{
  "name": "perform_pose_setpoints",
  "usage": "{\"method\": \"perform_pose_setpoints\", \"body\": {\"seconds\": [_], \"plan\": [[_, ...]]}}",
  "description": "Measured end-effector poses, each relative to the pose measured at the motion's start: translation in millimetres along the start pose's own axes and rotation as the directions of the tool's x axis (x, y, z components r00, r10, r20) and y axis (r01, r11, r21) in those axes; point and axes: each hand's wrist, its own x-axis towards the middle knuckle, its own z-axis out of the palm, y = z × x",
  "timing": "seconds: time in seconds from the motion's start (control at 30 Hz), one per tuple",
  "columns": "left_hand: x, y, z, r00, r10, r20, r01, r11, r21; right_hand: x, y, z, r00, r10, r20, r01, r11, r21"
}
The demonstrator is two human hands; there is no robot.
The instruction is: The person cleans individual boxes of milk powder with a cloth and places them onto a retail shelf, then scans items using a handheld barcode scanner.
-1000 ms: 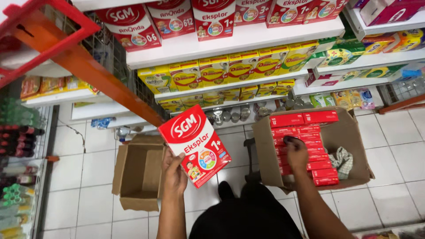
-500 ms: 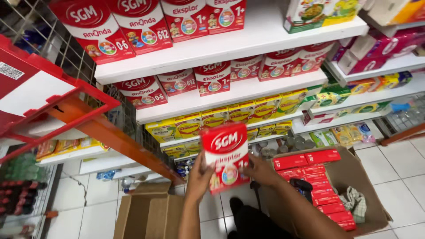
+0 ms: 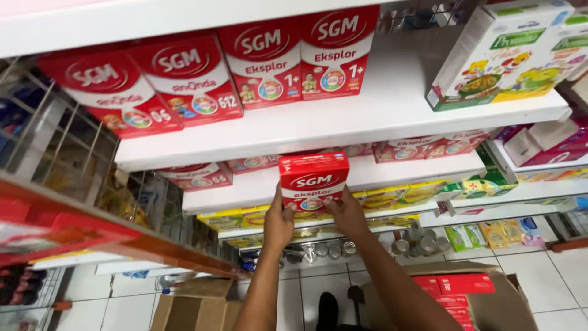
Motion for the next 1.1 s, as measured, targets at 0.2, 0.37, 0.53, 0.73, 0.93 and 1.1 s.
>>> {"method": "perform_pose_setpoints", "body": {"seconds": [0.2,0.37,0.53,0.73,0.93,1.1], "plan": [[14,-11,11,0.993,0.067,-0.102,-0.058,0.995,0.084,19,2,-3,0.999,0.01,-0.045,-0.021,0.965,-0.262],[33,-12,14,0.99,0.096,-0.106,-0.076,0.981,0.18,41,-3,-3,0.997,0.038,-0.061,-0.054,0.959,-0.279],[30,-20,17,0.94,-0.34,-0.03,0.342,0.933,0.115,36,-1,-4,0.986,0.168,0.0,-0.163,0.957,-0.24],[42,-32,4,0.976,-0.205,0.074,0.185,0.959,0.215,35,12,-8,0.992,0.111,0.06,-0.082,0.929,-0.362],[40,-62,12,0.991,-0.132,0.006,0.128,0.964,0.232,38,15,-3,1.0,-0.019,-0.004,0.016,0.927,-0.375],[40,-68,13,0.999,0.049,-0.015,-0.042,0.955,0.295,38,15,2,0.998,-0.049,-0.036,0.029,0.908,-0.418]]}}
